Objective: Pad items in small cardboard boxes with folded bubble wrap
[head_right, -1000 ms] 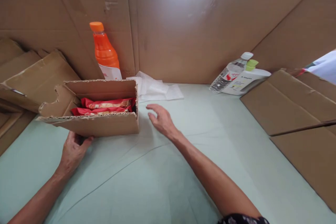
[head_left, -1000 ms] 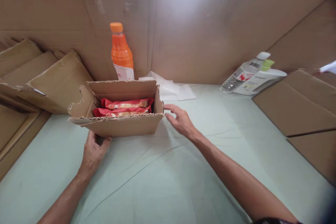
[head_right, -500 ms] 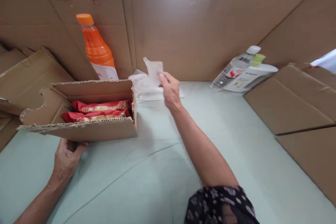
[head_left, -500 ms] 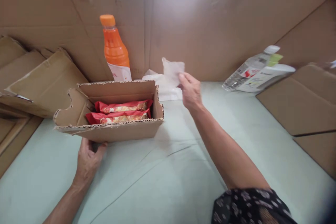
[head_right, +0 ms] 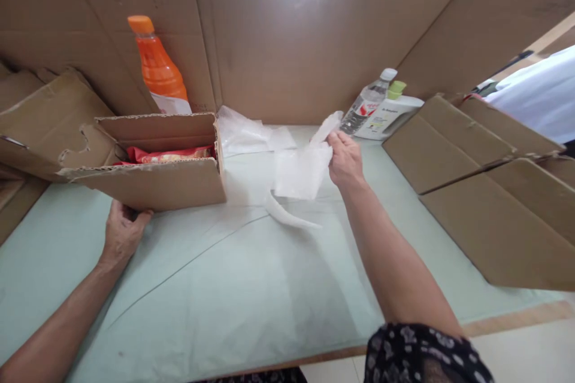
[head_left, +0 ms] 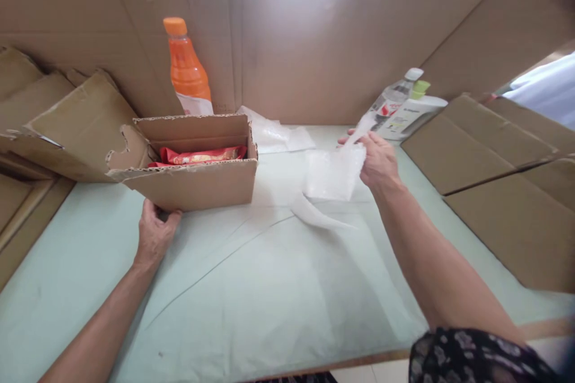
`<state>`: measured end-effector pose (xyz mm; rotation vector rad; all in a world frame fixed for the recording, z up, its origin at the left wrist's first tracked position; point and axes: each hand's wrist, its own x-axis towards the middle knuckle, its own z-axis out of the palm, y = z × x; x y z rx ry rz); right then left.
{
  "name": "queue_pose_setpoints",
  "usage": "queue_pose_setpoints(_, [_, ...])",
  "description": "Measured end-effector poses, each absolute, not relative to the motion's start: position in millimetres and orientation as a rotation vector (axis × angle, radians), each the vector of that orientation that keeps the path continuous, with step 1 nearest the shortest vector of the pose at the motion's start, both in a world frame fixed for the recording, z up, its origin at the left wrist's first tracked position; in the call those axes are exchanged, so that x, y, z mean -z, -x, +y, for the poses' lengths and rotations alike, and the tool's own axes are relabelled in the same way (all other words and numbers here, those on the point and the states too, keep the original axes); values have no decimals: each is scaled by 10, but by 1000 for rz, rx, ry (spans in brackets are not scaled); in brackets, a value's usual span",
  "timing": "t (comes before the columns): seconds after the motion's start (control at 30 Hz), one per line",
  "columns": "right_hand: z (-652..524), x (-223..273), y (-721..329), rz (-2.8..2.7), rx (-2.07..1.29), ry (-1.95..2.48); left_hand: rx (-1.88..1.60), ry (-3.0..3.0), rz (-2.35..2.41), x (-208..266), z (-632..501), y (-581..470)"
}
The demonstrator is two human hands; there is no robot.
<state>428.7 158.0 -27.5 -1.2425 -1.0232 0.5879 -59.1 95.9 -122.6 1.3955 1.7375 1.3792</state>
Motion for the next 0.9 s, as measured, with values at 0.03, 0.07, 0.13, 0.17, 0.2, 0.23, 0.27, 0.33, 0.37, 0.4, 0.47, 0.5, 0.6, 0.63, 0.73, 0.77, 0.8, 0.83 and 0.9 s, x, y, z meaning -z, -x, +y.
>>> queue_pose_setpoints(0.03, [1639,283,-4324,-1034,-578,1283,-1386,-1409,1738,1213,956,587])
queue_pose_setpoints(0.07, [1699,286,-4363,-1040,-556,1320,-1391,-1420,1733,1203,953,584])
queue_pose_setpoints(0.13, [1813,266,-4445,-1045,-457,1420,-1405,-1428,1710,1194,946,579])
queue_pose_setpoints(0.17, [1861,238,-4483,-1045,-391,1483,-1411,-1427,1698,1196,943,577])
queue_pose_setpoints(0.2, [1897,195,-4513,-1043,-321,1547,-1415,-1423,1691,1200,940,576])
queue_pose_setpoints(0.23, [1917,138,-4527,-1038,-251,1606,-1416,-1418,1688,1206,938,575])
queue_pose_setpoints(0.27, [1914,71,-4515,-1033,-186,1650,-1411,-1412,1682,1213,938,574])
queue_pose_setpoints(0.33, [1832,-72,-4385,-1084,-76,1685,-1399,-1397,1661,1223,941,567])
queue_pose_setpoints(0.37, [1751,-132,-4259,-1166,-42,1674,-1401,-1387,1650,1227,944,561])
queue_pose_setpoints(0.4, [1646,-173,-4094,-1287,-36,1649,-1404,-1381,1642,1228,946,555])
queue_pose_setpoints(0.47, [1394,-179,-3674,-1615,-144,1568,-1419,-1375,1644,1227,944,538])
queue_pose_setpoints(0.5, [1267,-140,-3442,-1752,-273,1534,-1430,-1376,1651,1226,938,530])
queue_pose_setpoints(0.6, [1012,83,-2820,-1975,-699,1478,-1449,-1373,1672,1213,909,516])
queue_pose_setpoints(0.63, [993,168,-2672,-2001,-805,1455,-1449,-1371,1684,1204,909,519])
queue_pose_setpoints(0.73, [1144,361,-2430,-1975,-953,1388,-1438,-1366,1733,1143,1007,558])
queue_pose_setpoints(0.77, [1246,399,-2393,-1945,-948,1382,-1432,-1368,1747,1110,1085,578])
queue_pose_setpoints(0.8, [1360,426,-2362,-1916,-932,1384,-1425,-1372,1758,1073,1185,598])
queue_pose_setpoints(0.83, [1476,445,-2331,-1888,-914,1394,-1415,-1376,1763,1034,1304,614])
queue_pose_setpoints(0.9, [1674,473,-2262,-1826,-895,1426,-1394,-1382,1758,967,1565,618])
